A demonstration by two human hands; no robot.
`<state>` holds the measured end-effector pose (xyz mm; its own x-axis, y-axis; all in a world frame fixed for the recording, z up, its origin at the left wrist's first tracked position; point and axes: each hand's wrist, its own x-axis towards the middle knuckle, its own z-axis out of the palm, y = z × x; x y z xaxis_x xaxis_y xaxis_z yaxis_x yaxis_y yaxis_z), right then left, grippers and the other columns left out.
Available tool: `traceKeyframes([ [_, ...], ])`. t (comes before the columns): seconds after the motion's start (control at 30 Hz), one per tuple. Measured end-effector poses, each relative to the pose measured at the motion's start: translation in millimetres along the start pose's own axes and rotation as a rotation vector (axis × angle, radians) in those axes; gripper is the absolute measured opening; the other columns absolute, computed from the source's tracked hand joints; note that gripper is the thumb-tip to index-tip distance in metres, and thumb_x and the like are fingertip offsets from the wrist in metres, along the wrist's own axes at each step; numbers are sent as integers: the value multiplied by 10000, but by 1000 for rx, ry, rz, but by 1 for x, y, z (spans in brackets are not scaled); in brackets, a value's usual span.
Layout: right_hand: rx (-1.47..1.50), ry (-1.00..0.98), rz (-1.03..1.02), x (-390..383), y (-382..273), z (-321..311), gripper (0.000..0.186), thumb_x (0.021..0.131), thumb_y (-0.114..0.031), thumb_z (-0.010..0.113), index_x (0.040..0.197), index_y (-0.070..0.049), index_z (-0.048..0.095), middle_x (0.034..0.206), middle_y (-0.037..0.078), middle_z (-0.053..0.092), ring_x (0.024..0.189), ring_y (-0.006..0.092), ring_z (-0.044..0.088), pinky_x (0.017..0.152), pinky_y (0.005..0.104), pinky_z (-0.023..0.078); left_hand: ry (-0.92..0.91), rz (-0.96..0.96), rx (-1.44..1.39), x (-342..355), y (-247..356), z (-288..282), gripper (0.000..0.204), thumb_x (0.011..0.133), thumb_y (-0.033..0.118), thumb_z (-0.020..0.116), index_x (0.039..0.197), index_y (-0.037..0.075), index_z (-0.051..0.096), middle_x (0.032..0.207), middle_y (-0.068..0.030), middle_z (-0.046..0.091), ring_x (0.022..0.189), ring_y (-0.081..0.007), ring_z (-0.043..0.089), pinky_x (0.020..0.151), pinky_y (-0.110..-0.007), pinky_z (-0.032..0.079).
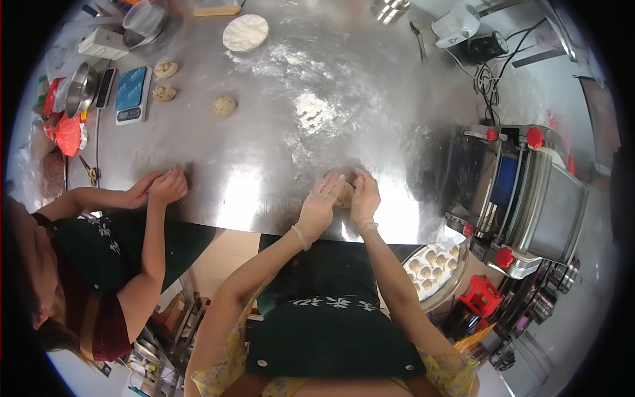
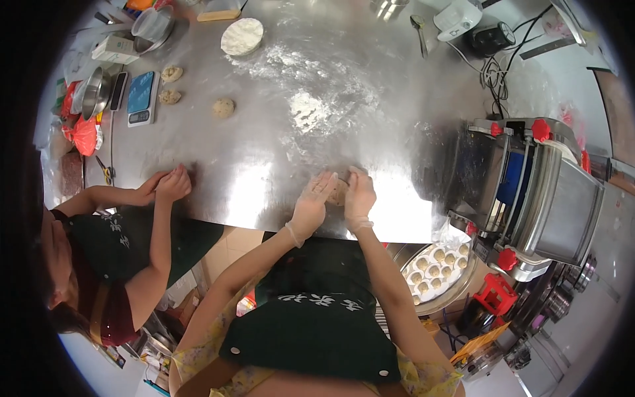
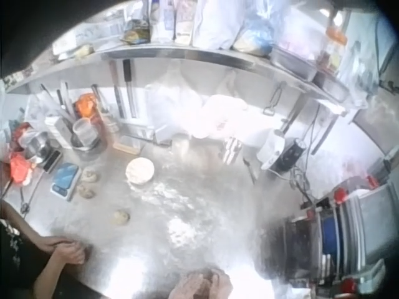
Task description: Manually shaping and rolling dough into round buns on a prep table.
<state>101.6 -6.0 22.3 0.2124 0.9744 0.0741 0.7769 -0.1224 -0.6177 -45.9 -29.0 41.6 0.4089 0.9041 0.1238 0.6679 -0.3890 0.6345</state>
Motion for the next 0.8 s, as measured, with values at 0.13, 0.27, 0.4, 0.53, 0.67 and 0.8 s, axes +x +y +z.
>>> traceKeyframes([
  [0.13, 246, -95, 367, -10, -15, -13, 236, 989, -228, 519, 1051, -46, 656, 840, 122, 671, 724, 247, 641, 700, 367, 513, 62, -362, -358, -15, 30, 19, 435, 753, 27, 692, 1164, 45, 550, 1152, -183, 562, 1050, -381, 542, 868, -461, 480],
  [0.27, 491, -177, 695, -16, -18, -8, 253, 989, -245, 518, 1005, -35, 658, 817, 114, 672, 702, 226, 636, 687, 357, 505, 164, -500, -235, -12, 35, 33, 438, 708, 106, 777, 1072, 56, 539, 1024, -151, 576, 1002, -361, 543, 822, -458, 482],
  [0.4, 70, -165, 347, 19, -51, -17, 253, 966, -292, 568, 965, -59, 670, 809, 109, 671, 734, 257, 648, 700, 368, 519, 287, -621, -509, -12, 24, 32, 440, 704, 111, 797, 1055, 46, 541, 1053, -148, 578, 1019, -336, 555, 817, -440, 486],
  [0.53, -138, -320, -464, 36, -55, 6, 266, 938, -361, 605, 853, -117, 667, 813, 113, 681, 728, 302, 654, 670, 426, 520, 278, -832, -588, 1, 21, 27, 515, 687, 47, 816, 1109, 49, 521, 916, -122, 614, 881, -293, 616, 781, -396, 516],
  [0.67, -396, -297, -391, 52, -39, 32, 336, 949, -374, 583, 740, -118, 643, 722, 132, 656, 648, 316, 642, 595, 438, 510, 346, -621, -404, -6, 28, 18, 547, 677, 43, 821, 1130, 49, 514, 928, -105, 607, 887, -279, 617, 754, -379, 527],
  [0.8, -205, -270, -496, 63, -39, 36, 435, 961, -411, 552, 656, -106, 607, 607, 119, 607, 582, 322, 622, 524, 452, 484, 402, -423, -346, -6, 6, 29, 439, 669, 26, 810, 1046, 58, 587, 958, -89, 586, 918, -280, 596, 778, -389, 510],
])
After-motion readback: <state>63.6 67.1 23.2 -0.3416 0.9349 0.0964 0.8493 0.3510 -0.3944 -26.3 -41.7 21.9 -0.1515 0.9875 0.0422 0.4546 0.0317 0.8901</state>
